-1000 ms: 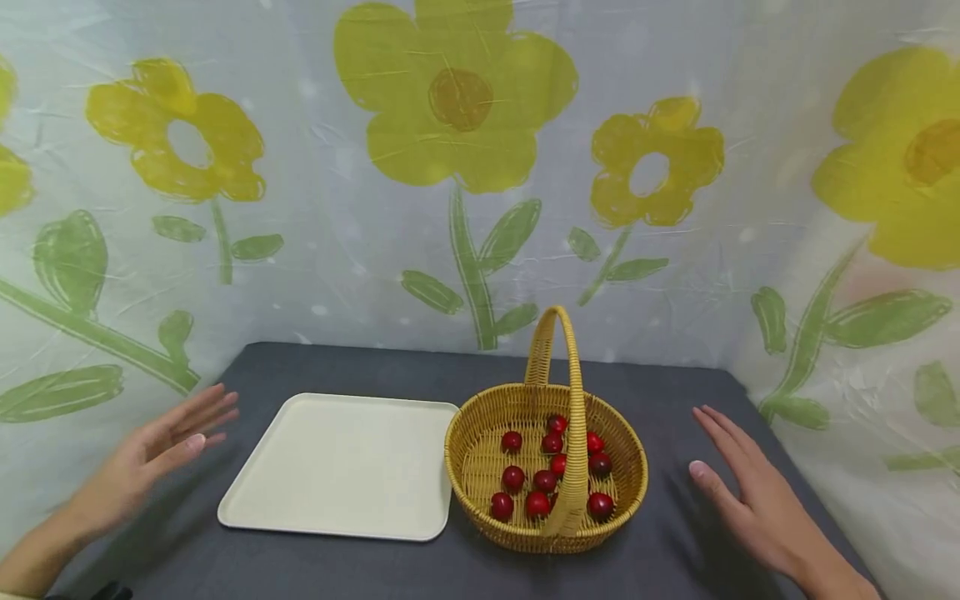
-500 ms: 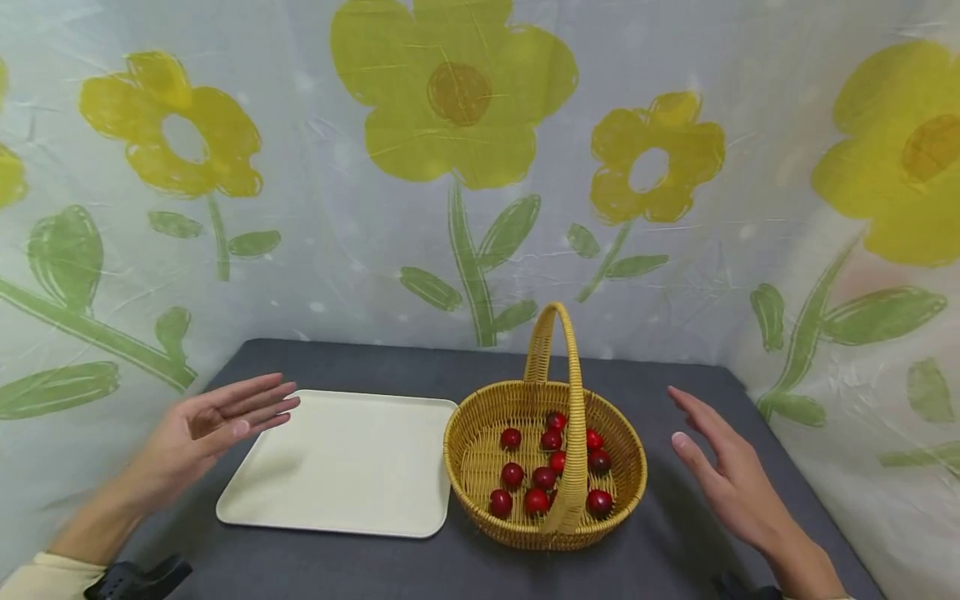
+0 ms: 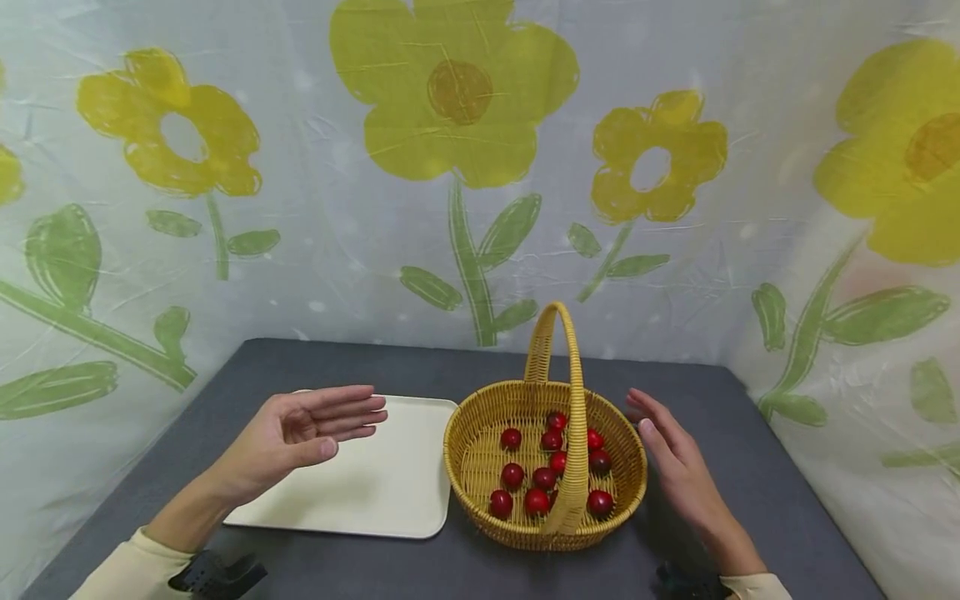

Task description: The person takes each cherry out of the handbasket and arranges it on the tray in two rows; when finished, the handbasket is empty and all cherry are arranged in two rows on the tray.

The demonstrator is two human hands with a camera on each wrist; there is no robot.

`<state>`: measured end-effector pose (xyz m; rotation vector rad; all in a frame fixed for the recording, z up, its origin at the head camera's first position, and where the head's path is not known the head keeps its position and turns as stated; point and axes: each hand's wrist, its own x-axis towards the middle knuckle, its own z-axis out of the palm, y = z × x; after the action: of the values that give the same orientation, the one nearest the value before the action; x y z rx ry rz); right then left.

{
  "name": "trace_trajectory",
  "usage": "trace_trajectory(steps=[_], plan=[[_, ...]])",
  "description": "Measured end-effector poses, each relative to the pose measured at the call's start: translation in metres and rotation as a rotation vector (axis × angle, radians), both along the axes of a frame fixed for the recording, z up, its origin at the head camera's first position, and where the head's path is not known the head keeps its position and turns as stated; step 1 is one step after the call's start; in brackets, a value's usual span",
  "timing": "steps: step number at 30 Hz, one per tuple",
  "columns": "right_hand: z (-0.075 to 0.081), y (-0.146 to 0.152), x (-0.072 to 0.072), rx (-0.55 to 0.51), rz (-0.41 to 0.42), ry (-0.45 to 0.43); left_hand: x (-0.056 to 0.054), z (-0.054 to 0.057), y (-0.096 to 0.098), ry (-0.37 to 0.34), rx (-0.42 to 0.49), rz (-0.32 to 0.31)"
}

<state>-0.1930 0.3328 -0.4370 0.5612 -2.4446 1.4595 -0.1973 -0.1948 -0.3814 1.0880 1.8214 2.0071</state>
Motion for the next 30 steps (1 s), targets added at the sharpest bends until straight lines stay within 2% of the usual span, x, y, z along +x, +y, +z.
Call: trace_trajectory(steps=[5, 8, 11, 18, 21, 23, 30], plan=[[-0.016, -0.006, -0.009, -0.106, 0.025, -0.060, -0.007, -0.001, 0.023, 0.004, -0.014, 0.024], [-0.028, -0.008, -0.015, -0.145, 0.047, -0.064, -0.012, -0.004, 0.034, -0.014, -0.030, 0.053], [-0.035, -0.007, -0.018, -0.180, 0.075, -0.104, -0.016, -0.006, 0.047, -0.040, -0.047, 0.068], [-0.041, -0.003, -0.018, -0.211, 0.096, -0.176, -0.027, -0.008, 0.083, -0.068, -0.113, 0.042], [-0.042, -0.003, -0.018, -0.215, 0.097, -0.186, -0.031, -0.009, 0.098, -0.041, -0.143, 0.038], [-0.042, -0.003, -0.018, -0.217, 0.098, -0.190, -0.033, -0.010, 0.106, 0.001, -0.169, 0.038], [-0.044, -0.004, -0.017, -0.220, 0.070, -0.185, -0.040, -0.014, 0.135, 0.123, -0.344, 0.046]])
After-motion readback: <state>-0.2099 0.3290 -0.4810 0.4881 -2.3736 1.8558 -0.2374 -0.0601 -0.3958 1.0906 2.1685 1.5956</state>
